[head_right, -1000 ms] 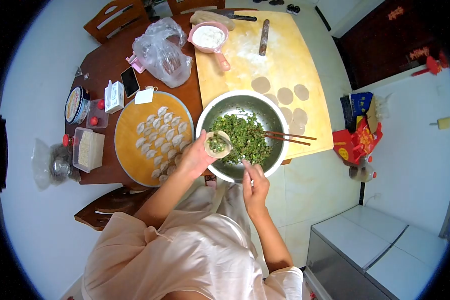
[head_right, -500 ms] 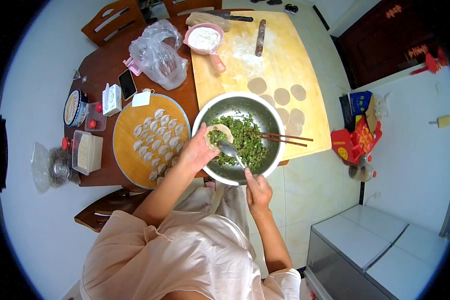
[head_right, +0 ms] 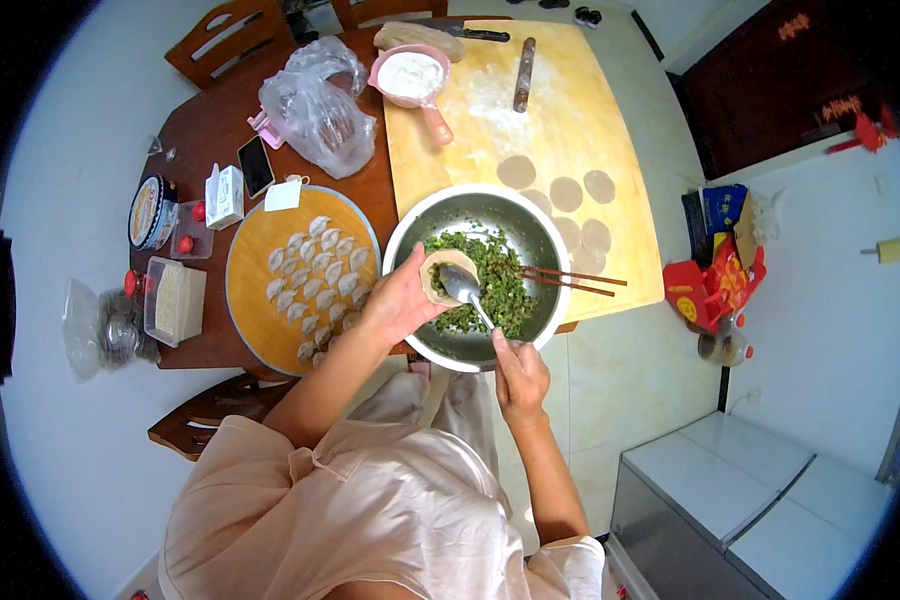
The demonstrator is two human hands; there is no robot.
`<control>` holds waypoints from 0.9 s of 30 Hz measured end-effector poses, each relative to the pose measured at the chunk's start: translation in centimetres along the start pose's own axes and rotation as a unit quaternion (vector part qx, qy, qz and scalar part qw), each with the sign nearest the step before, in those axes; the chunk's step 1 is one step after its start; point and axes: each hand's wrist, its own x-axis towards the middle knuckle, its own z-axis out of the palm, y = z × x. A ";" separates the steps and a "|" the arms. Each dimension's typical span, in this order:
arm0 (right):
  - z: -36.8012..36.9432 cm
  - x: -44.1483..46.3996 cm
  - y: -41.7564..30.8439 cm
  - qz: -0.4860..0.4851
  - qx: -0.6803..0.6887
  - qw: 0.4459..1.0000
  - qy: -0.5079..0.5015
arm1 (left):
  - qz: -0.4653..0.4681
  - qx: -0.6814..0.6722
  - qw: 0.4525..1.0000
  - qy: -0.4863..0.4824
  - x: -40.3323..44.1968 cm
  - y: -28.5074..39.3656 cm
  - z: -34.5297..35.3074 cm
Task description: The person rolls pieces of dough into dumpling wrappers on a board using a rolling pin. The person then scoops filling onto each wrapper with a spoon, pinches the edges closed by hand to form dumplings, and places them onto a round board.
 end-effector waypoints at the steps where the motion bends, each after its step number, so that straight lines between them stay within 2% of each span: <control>1: 0.2 0.5 0.0 -0.014 0.007 1.000 0.000 | -0.007 0.004 1.000 0.007 0.3 -0.1 -0.3; 5: 0.1 0.1 0.8 -0.035 -0.004 0.998 -0.046 | -0.015 0.028 0.999 0.019 1.1 0.3 -0.5; 8: -0.8 -1.9 2.1 0.023 -0.034 0.999 -0.022 | 0.033 0.028 0.998 0.039 1.9 0.7 -2.3; 10: -0.6 -1.8 3.4 0.031 -0.077 0.995 -0.054 | 0.042 0.042 0.998 0.031 1.8 1.3 -3.0; 11: -0.6 -2.1 4.0 0.036 -0.100 0.992 -0.071 | 0.044 0.049 0.997 0.027 1.5 1.4 -3.0; 12: -0.4 -2.9 5.0 0.085 -0.146 0.971 -0.167 | 0.048 0.056 0.997 0.028 1.3 1.5 -2.8; 15: 0.2 -2.3 5.3 0.096 -0.191 0.949 -0.233 | 0.051 0.088 0.995 0.011 -0.1 1.8 -1.7; 18: -0.5 0.2 3.1 0.031 -0.132 0.981 -0.136 | 0.010 0.031 0.999 -0.018 -1.7 1.9 -1.0; 21: -2.1 3.2 -0.3 -0.051 -0.059 0.995 -0.064 | -0.054 0.054 0.995 -0.060 -3.2 1.3 -0.2; 22: -2.4 3.8 -1.1 -0.074 -0.045 0.995 -0.052 | -0.061 0.083 0.994 -0.047 -4.0 1.2 0.9; 25: -2.2 4.9 -1.8 -0.142 0.001 0.989 -0.039 | -0.093 0.087 0.987 -0.101 -4.9 0.6 1.1; 27: -2.5 5.4 -2.4 -0.156 0.007 0.987 -0.043 | -0.087 0.136 0.976 -0.144 -5.4 0.2 1.2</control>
